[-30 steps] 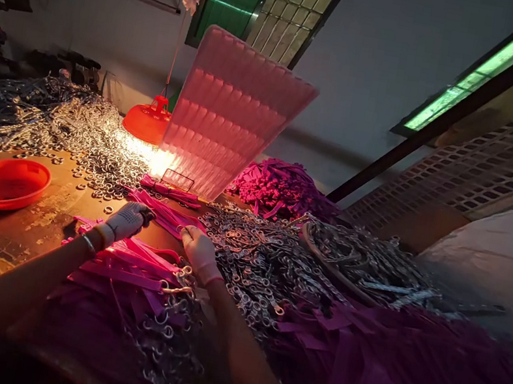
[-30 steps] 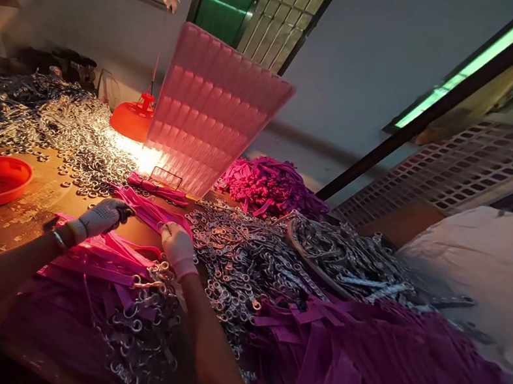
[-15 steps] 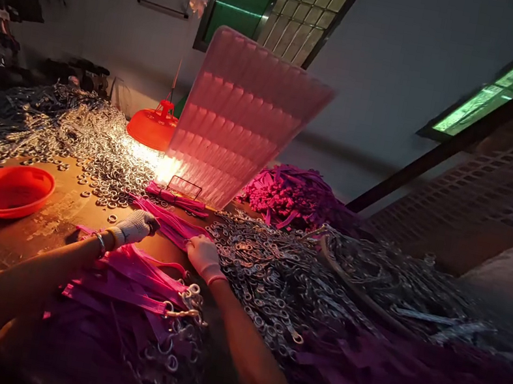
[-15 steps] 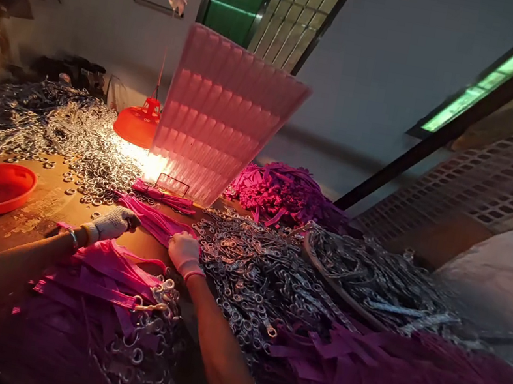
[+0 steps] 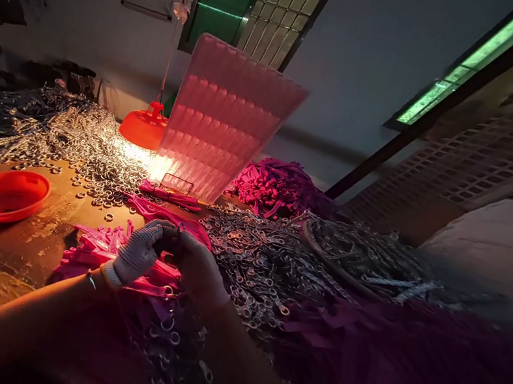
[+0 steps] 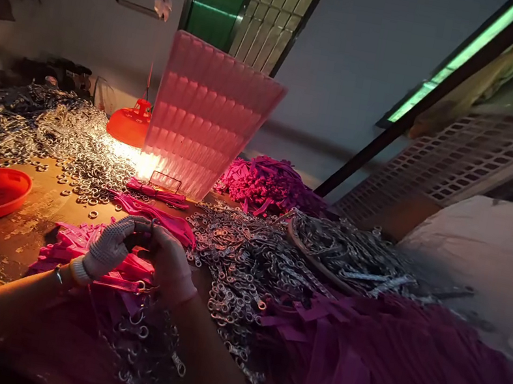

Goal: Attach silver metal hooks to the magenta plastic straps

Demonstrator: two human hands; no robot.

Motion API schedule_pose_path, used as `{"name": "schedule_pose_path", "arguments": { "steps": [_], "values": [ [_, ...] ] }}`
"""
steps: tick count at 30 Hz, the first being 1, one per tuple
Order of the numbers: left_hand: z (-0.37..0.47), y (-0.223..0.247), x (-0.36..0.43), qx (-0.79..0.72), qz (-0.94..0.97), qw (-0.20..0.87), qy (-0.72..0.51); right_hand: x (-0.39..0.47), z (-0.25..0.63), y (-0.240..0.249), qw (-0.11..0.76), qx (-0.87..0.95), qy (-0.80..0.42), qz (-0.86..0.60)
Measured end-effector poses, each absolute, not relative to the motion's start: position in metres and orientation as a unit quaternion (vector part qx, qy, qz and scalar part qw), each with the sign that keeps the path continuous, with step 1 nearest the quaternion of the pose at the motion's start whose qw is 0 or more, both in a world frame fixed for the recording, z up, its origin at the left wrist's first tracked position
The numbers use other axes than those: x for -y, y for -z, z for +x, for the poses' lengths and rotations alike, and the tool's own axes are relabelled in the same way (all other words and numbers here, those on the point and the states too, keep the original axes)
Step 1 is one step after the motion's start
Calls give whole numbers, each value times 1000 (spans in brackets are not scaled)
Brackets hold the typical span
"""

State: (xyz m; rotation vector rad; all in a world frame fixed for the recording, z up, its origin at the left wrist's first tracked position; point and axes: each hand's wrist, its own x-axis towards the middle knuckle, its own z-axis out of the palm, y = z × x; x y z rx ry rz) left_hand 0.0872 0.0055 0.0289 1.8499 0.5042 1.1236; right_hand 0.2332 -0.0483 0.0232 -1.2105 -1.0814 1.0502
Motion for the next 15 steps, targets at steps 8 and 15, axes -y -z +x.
{"name": "schedule_pose_path", "arguments": {
  "steps": [8,15],
  "values": [
    [51,-22,19,-260,575,705,-323,101,215,-48,409,649,-114,-631],
    [49,-32,46,-312,728,551,-261,131,195,-71,68,727,93,-676]
  ]
}}
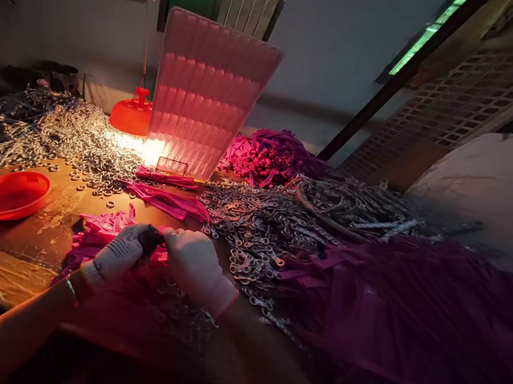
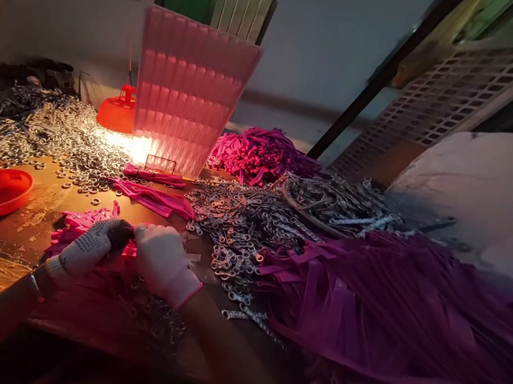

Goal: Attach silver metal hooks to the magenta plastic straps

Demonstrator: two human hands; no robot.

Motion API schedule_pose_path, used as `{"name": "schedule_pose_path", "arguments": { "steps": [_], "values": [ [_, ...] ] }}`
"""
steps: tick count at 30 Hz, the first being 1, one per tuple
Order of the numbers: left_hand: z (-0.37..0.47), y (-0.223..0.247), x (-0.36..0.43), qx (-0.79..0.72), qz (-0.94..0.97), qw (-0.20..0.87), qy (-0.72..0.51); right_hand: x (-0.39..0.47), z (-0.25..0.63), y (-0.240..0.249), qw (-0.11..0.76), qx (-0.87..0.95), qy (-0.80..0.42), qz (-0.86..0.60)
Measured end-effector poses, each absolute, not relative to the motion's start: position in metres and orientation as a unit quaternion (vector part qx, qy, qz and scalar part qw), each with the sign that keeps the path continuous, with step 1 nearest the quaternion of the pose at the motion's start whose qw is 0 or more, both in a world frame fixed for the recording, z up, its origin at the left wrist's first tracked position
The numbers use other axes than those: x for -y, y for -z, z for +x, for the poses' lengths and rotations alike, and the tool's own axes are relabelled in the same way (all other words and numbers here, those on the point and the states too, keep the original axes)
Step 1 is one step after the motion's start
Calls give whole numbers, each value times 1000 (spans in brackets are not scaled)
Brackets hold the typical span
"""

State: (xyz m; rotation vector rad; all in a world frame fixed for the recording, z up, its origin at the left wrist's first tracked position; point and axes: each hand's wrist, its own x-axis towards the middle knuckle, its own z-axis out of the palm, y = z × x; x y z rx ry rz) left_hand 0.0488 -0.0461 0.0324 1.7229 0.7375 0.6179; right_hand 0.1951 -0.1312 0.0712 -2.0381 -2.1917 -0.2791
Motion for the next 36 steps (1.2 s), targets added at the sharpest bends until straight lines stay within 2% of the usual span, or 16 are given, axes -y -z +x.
{"name": "schedule_pose_path", "arguments": {
  "steps": [4,6,9,14,20,25,28,32,34,36],
  "values": [
    [55,-37,51,-250,840,401,-268,139,195,-64,101,698,82,-704],
    [56,-36,51,-231,850,395,-260,143,196,-58,150,667,55,-728],
    [54,-34,52,-244,825,450,-239,148,198,-52,202,654,7,-729],
    [50,-26,56,-271,831,420,-245,149,199,-48,129,657,-24,-742],
    [50,-18,52,-252,865,374,-218,146,198,-34,71,710,45,-699],
    [34,-55,17,-191,905,350,-148,143,197,-38,87,712,66,-693],
    [13,-71,-18,-262,902,300,-168,147,209,-38,117,663,67,-736],
    [-5,-59,-40,-355,805,426,-212,143,255,-30,196,668,-3,-718],
    [-2,-46,-35,-385,711,529,-258,128,287,-20,223,600,-37,-767],
    [9,-37,-26,-387,590,643,-296,105,314,-4,207,497,-51,-841]
  ]
}}
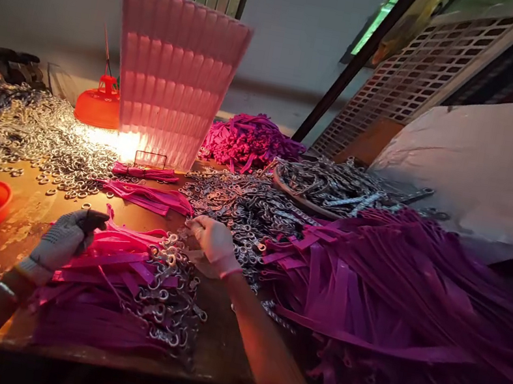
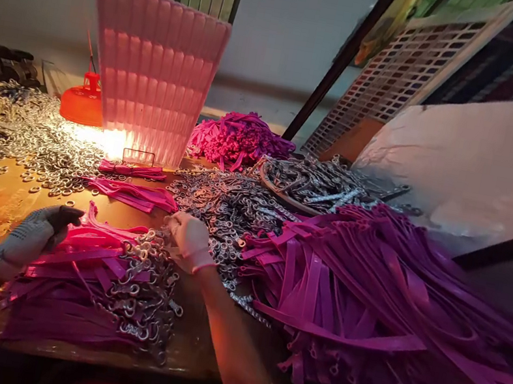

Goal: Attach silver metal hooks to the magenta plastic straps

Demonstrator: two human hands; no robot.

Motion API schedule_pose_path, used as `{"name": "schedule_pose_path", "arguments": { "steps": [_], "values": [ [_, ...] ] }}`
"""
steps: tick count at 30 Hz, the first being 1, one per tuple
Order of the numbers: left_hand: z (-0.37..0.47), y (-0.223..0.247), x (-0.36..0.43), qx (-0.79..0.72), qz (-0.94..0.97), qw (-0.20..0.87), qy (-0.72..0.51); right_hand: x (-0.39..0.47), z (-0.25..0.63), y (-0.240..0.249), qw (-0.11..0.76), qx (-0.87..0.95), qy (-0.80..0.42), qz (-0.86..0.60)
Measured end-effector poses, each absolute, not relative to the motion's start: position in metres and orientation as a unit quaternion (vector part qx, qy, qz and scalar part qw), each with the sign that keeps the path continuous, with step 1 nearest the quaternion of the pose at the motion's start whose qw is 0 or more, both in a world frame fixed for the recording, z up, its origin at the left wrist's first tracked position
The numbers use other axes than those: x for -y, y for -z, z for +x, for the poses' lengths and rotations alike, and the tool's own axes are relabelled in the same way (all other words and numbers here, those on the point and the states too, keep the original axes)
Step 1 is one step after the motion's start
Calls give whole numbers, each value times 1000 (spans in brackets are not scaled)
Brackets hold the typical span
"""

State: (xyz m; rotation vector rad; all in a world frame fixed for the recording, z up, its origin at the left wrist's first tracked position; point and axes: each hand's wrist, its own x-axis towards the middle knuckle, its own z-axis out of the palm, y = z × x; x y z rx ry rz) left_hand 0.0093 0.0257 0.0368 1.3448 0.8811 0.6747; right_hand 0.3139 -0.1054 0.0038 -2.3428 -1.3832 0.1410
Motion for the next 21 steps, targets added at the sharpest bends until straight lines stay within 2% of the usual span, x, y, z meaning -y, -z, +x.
{"name": "schedule_pose_path", "arguments": {
  "steps": [2,5,9,13,17,21],
  "values": [
    [27,-33,-16,-369,465,742,-311,81,330,17,179,441,-49,-878],
    [50,-37,-8,-333,296,854,-270,58,333,51,153,409,-35,-899],
    [56,-41,1,-263,201,923,-199,63,332,77,162,410,-25,-897],
    [49,-32,13,-256,231,918,-194,81,337,67,214,454,-25,-865],
    [47,-22,24,-276,359,862,-227,96,310,32,291,522,-44,-801],
    [52,-22,36,-257,532,773,-231,105,249,-17,418,634,-117,-640]
  ]
}}
